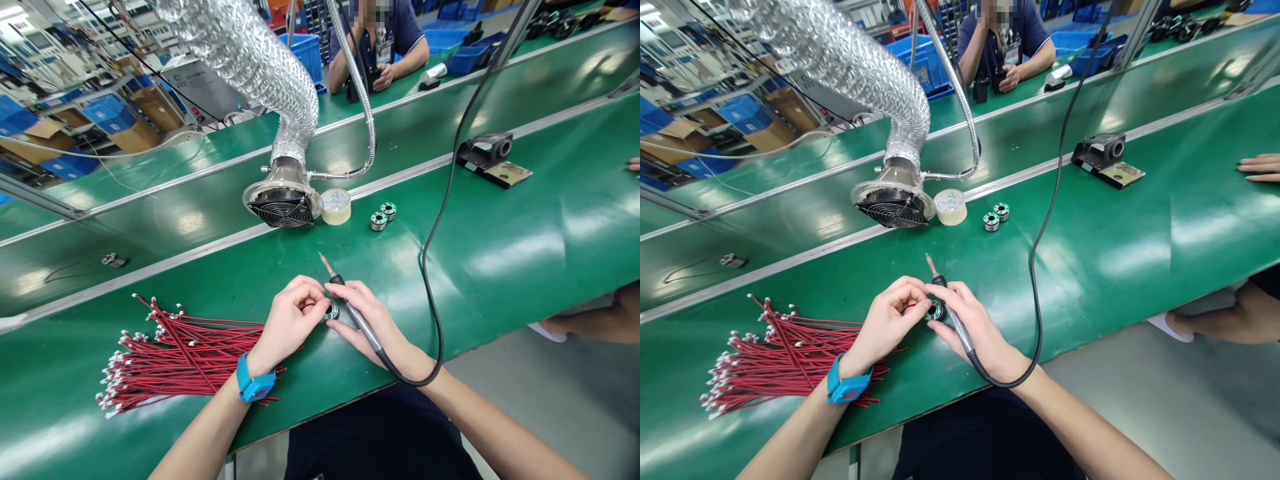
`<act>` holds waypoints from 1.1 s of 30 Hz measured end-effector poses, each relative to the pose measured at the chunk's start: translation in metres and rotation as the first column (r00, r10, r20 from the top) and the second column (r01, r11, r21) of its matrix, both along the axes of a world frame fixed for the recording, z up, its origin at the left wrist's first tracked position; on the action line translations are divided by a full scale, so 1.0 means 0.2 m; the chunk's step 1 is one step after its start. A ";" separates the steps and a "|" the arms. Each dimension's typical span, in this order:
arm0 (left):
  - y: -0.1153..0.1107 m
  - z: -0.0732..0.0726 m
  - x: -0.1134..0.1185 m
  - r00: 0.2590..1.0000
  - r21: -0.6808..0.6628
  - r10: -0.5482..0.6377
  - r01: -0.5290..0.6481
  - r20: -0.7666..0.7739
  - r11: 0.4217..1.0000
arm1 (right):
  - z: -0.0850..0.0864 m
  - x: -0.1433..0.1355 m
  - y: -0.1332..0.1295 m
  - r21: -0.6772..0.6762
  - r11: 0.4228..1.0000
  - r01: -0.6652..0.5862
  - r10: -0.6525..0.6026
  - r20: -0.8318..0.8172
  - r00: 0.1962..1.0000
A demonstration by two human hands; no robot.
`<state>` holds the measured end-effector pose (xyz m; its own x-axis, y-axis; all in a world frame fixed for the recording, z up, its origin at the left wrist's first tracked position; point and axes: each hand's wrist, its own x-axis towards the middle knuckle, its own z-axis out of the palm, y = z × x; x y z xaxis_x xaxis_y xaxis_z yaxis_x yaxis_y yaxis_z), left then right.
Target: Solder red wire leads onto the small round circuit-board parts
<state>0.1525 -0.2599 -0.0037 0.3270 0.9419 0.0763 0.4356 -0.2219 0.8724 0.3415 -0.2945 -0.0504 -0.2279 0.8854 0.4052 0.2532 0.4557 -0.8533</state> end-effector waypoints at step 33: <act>-0.07 -0.08 0.04 0.994 0.155 0.051 -0.035 -0.100 0.987 | 0.06 0.09 -0.17 0.235 0.925 0.298 -0.262 -0.172 0.950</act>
<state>0.1614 -0.2741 -0.0194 0.3004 0.9350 0.1883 0.5338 -0.3284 0.7792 0.3601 -0.3287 -0.0379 0.0866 0.7678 0.6348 0.2928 0.5894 -0.7529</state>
